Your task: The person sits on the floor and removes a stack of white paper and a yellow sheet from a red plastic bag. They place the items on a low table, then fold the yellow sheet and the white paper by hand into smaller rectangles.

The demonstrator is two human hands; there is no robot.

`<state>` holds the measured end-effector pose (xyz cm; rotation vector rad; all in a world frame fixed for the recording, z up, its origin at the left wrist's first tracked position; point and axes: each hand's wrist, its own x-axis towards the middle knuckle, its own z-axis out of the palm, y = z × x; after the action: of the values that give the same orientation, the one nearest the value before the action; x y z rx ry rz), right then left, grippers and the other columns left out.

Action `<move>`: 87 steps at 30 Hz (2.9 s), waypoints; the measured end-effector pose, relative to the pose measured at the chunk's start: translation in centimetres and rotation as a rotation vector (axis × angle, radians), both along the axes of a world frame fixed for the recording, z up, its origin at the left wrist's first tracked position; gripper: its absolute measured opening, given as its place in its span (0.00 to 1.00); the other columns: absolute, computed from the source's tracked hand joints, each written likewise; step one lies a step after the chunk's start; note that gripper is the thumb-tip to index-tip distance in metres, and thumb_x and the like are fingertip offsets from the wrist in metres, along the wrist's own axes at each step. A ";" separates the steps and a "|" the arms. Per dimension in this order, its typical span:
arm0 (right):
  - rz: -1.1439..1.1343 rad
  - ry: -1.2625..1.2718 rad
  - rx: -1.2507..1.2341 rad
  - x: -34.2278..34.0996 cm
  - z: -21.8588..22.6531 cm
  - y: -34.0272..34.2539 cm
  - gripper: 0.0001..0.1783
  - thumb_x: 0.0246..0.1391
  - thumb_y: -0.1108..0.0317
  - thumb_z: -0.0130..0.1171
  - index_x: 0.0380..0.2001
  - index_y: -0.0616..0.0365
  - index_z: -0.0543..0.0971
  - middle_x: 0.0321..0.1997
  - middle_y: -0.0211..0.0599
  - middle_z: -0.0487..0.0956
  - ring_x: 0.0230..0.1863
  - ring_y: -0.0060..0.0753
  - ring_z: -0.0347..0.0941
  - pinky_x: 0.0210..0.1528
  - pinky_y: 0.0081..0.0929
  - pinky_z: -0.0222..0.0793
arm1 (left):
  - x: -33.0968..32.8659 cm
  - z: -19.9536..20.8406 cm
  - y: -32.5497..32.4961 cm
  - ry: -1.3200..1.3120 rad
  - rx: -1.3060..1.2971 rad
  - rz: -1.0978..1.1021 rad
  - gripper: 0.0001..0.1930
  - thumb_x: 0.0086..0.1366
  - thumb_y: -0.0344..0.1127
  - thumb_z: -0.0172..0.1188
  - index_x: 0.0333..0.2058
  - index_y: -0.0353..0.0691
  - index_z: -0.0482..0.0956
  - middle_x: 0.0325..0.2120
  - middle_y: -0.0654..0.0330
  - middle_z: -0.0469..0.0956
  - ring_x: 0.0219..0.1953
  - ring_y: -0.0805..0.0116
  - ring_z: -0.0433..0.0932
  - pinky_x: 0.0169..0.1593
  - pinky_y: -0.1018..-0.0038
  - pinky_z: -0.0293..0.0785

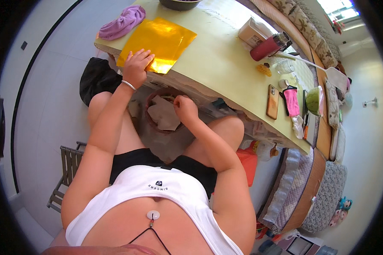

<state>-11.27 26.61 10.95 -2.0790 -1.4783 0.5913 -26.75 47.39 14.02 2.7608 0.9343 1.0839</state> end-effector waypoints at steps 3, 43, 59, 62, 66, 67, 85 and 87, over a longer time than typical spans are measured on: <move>0.010 -0.067 -0.150 -0.4 -1.7 0.5 0.15 0.46 0.73 0.62 0.40 0.57 0.80 0.40 0.46 0.80 0.41 0.49 0.76 0.42 0.40 0.72 | -0.1 0.0 0.1 0.005 0.027 -0.008 0.17 0.59 0.30 0.55 0.47 0.46 0.81 0.51 0.59 0.78 0.57 0.58 0.72 0.63 0.48 0.58; -0.127 1.044 0.879 16.9 9.9 3.1 0.14 0.46 0.84 0.64 0.38 0.60 0.82 0.39 0.32 0.83 0.41 0.24 0.77 0.47 0.24 0.73 | 6.0 9.2 1.2 -0.612 -1.054 -0.630 0.11 0.66 0.29 0.59 0.47 0.38 0.78 0.33 0.73 0.75 0.37 0.83 0.68 0.43 0.82 0.66; -0.307 0.987 0.849 17.7 7.6 5.1 0.14 0.46 0.83 0.65 0.38 0.59 0.82 0.40 0.30 0.83 0.42 0.24 0.76 0.49 0.25 0.70 | 9.7 7.3 4.3 -0.656 -1.418 -0.675 0.23 0.53 0.22 0.68 0.49 0.34 0.75 0.41 0.62 0.80 0.44 0.74 0.77 0.50 0.75 0.74; -0.337 1.011 0.927 18.1 7.0 5.6 0.16 0.46 0.84 0.64 0.39 0.59 0.82 0.41 0.30 0.82 0.44 0.25 0.76 0.50 0.25 0.70 | 9.7 7.5 4.7 -0.705 -1.439 -0.692 0.21 0.53 0.23 0.68 0.47 0.33 0.77 0.40 0.62 0.80 0.42 0.74 0.77 0.49 0.75 0.74; -0.330 1.007 0.997 18.4 7.3 6.1 0.17 0.46 0.85 0.63 0.41 0.59 0.81 0.43 0.30 0.82 0.45 0.25 0.76 0.51 0.25 0.70 | 9.7 7.2 5.0 -0.585 -1.266 -0.638 0.16 0.55 0.24 0.67 0.44 0.33 0.79 0.38 0.62 0.81 0.40 0.74 0.78 0.47 0.77 0.74; -0.331 1.002 1.011 18.3 7.4 6.0 0.17 0.46 0.85 0.63 0.41 0.60 0.81 0.43 0.31 0.82 0.45 0.26 0.76 0.52 0.26 0.70 | 9.7 7.2 4.9 -0.543 -1.172 -0.625 0.15 0.56 0.24 0.67 0.43 0.33 0.80 0.38 0.63 0.81 0.40 0.74 0.78 0.47 0.77 0.74; -0.174 1.089 0.832 19.5 7.6 3.9 0.13 0.50 0.77 0.64 0.41 0.61 0.81 0.43 0.32 0.82 0.45 0.25 0.77 0.50 0.25 0.70 | 9.3 6.1 4.2 -0.595 -1.266 -0.685 0.15 0.57 0.21 0.64 0.45 0.32 0.79 0.39 0.61 0.81 0.42 0.74 0.79 0.47 0.76 0.76; -0.106 1.055 0.797 20.4 7.4 3.5 0.17 0.52 0.72 0.64 0.46 0.62 0.78 0.46 0.34 0.81 0.47 0.25 0.76 0.51 0.25 0.69 | 9.7 6.4 3.5 -0.682 -1.331 -0.693 0.15 0.57 0.21 0.63 0.45 0.32 0.78 0.40 0.59 0.81 0.42 0.72 0.79 0.47 0.75 0.77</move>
<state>9.16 30.08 18.38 -0.9316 -0.7519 0.7233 -17.07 50.87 20.45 1.2749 0.2896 0.7098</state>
